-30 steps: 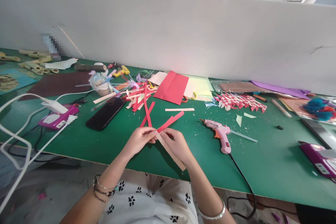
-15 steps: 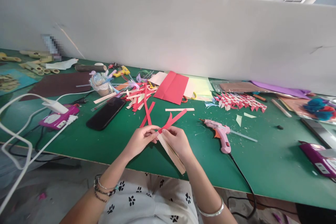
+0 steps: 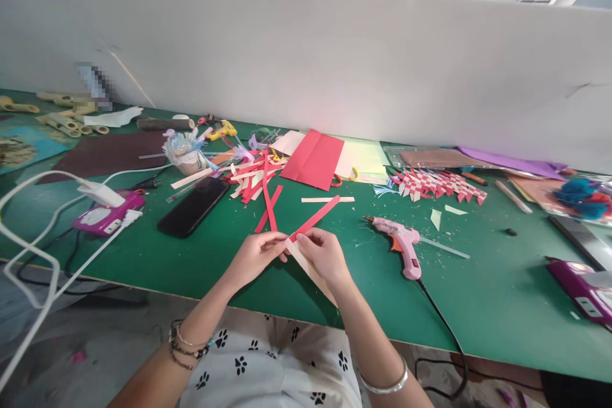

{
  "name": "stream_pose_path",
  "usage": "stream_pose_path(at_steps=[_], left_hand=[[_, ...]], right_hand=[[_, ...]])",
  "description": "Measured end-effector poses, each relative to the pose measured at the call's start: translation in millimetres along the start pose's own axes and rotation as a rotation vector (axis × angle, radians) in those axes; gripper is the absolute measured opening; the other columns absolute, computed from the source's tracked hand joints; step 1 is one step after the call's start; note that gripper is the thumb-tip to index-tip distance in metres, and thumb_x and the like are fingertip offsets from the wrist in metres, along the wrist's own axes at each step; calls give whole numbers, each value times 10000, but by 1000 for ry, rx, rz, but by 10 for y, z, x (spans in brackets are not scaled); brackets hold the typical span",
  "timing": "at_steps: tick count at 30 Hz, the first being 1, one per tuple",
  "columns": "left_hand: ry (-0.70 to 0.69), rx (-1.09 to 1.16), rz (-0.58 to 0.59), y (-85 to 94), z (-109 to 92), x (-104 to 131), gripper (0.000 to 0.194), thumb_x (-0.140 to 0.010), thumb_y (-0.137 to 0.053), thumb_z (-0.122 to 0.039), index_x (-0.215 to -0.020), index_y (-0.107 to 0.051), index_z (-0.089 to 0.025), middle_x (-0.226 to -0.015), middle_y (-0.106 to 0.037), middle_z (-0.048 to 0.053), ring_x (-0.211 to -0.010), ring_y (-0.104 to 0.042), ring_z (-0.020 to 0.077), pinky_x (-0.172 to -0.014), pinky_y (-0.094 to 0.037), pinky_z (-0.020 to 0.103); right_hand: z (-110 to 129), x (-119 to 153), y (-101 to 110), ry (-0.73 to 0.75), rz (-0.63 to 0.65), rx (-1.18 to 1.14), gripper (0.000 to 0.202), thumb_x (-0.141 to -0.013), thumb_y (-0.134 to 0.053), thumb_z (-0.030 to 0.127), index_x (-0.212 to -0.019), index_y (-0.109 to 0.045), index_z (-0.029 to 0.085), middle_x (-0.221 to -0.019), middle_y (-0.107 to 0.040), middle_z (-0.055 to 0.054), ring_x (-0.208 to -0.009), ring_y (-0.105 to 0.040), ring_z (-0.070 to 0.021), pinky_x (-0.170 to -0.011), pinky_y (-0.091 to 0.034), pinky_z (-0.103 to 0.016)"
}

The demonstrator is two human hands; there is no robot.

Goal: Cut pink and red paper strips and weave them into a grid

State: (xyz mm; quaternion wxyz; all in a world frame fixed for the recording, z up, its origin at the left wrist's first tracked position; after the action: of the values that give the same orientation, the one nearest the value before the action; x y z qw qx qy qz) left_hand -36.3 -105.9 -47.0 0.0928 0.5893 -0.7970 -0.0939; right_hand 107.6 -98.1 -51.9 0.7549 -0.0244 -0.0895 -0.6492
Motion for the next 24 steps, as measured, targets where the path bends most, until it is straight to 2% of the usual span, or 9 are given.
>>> stream_pose_path(at_steps=[6,10,14,17,21,24], left_hand=[[41,-28,7,-13,5,2,302,-824,-474,-386,-737,-626,-140,-741,-676,39,-546,-602,125,-541,-437,205],[77,-39,17,0,38,-5,298,-798,-503,-403,-782,-643,-141,-751,-678,48,-571,-603,140,-539,-437,213],[57,-10,-7,19,73,-27,300,-780,-529,-415,-845,-642,-144,-741,-667,43,-649,-622,164,-586,-454,223],[32,13,-25,26,69,-31,264,-777,-541,-393,-809,-637,-149,-743,-663,36,-644,-622,157,-604,-454,220],[18,-87,-81,44,17,-11,250,-777,-544,-384,-753,-644,-156,-621,-638,16,-603,-606,156,-574,-425,211],[8,-112,-103,43,-17,3,264,-774,-549,-399,-753,-649,-156,-606,-636,18,-604,-603,160,-571,-416,209]], right_hand=[[16,-10,2,30,-10,90,227,-729,-542,364,-680,-620,157,-616,-569,13,-576,-467,-111,-557,-347,-231],[16,-24,1,79,4,161,227,-733,-529,360,-667,-620,163,-608,-569,7,-585,-478,-125,-559,-358,-238],[24,-18,-14,114,38,232,239,-740,-519,361,-634,-600,162,-589,-552,6,-573,-469,-125,-535,-347,-235],[38,-16,-29,128,65,253,245,-750,-507,361,-653,-607,160,-607,-560,2,-581,-470,-127,-539,-346,-235],[81,-25,-26,171,32,306,230,-743,-514,336,-594,-564,169,-567,-522,18,-565,-446,-122,-536,-330,-234],[103,-19,-52,193,26,331,224,-746,-512,325,-590,-552,170,-566,-515,20,-568,-444,-122,-537,-328,-232]])
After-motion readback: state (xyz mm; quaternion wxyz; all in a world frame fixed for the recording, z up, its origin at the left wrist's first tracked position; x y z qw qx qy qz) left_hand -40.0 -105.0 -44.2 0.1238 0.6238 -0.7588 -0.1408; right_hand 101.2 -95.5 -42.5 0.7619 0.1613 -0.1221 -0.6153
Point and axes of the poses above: each hand's wrist, its own x-axis away from the middle knuckle, its own y-axis out of the back of the hand, z = x × y, the point moved 4 cm from there along -x, towards the middle knuckle
